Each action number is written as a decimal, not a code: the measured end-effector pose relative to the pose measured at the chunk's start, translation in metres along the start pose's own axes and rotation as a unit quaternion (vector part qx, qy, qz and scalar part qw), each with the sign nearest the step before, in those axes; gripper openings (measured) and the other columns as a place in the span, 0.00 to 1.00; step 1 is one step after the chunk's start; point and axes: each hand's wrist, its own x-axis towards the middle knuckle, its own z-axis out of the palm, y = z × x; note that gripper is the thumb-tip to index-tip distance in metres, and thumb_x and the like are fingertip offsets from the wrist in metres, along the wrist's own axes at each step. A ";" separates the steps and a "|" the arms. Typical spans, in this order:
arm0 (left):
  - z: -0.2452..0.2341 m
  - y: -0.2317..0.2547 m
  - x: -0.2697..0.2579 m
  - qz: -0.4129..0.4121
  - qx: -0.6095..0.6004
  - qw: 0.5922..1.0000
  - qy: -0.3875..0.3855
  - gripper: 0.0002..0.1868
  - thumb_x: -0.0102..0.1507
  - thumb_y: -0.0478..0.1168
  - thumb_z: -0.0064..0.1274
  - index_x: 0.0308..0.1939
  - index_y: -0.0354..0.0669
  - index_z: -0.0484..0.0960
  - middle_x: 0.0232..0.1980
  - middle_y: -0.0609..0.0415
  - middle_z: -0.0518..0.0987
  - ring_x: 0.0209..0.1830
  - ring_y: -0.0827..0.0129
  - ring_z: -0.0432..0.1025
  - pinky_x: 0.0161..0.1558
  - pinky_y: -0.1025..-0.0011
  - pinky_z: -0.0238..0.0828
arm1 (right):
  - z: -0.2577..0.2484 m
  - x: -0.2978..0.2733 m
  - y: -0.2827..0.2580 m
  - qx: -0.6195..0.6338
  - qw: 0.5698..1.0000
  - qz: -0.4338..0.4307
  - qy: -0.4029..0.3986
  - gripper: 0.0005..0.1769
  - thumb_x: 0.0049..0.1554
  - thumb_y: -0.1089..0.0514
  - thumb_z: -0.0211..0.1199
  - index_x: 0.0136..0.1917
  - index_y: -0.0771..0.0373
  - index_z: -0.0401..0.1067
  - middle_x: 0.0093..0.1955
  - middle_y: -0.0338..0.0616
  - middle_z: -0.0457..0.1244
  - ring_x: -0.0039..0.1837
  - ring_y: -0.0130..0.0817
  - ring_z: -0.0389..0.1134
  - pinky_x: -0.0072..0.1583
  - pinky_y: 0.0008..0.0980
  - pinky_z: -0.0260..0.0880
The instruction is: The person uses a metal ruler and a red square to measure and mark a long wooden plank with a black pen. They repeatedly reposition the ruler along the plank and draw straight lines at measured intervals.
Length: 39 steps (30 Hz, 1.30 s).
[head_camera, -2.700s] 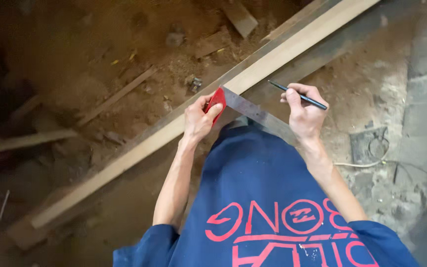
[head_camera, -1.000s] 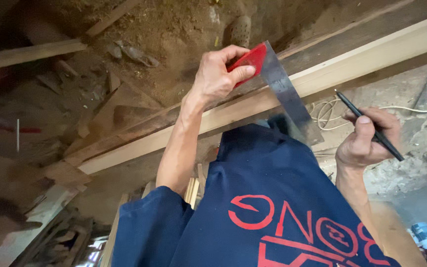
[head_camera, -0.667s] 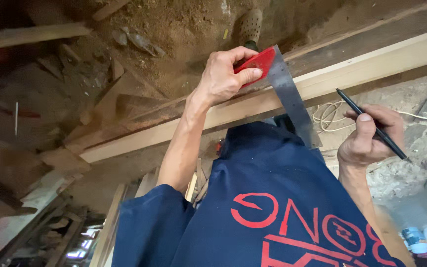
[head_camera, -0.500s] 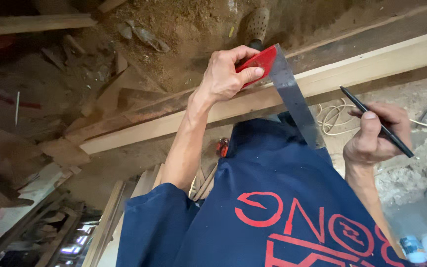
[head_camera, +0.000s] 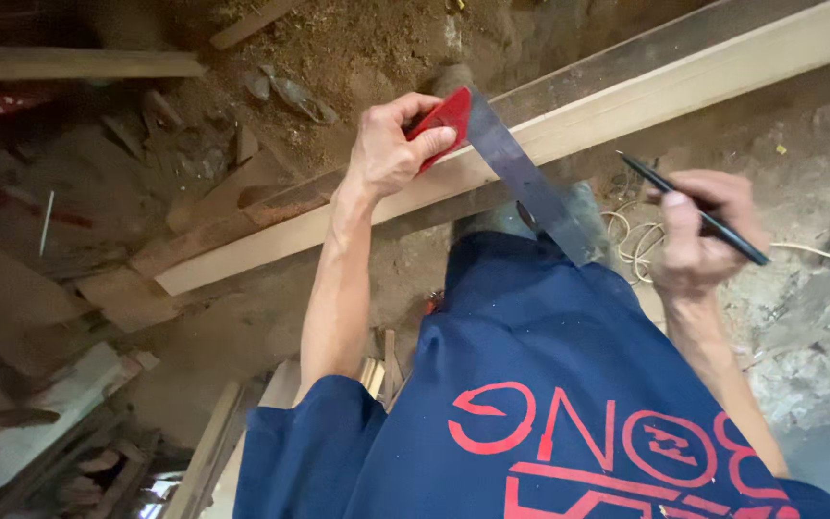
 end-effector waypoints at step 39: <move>-0.012 -0.042 0.033 0.040 0.068 0.981 -0.180 0.24 0.61 0.53 0.62 0.57 0.47 0.82 0.46 0.47 0.87 0.46 0.57 0.84 0.50 0.64 0.78 | 0.168 -0.054 -0.052 -0.114 0.982 0.055 0.143 0.06 0.68 0.67 0.59 0.55 0.74 0.72 0.51 0.57 0.68 0.52 0.41 0.71 0.59 0.32 0.73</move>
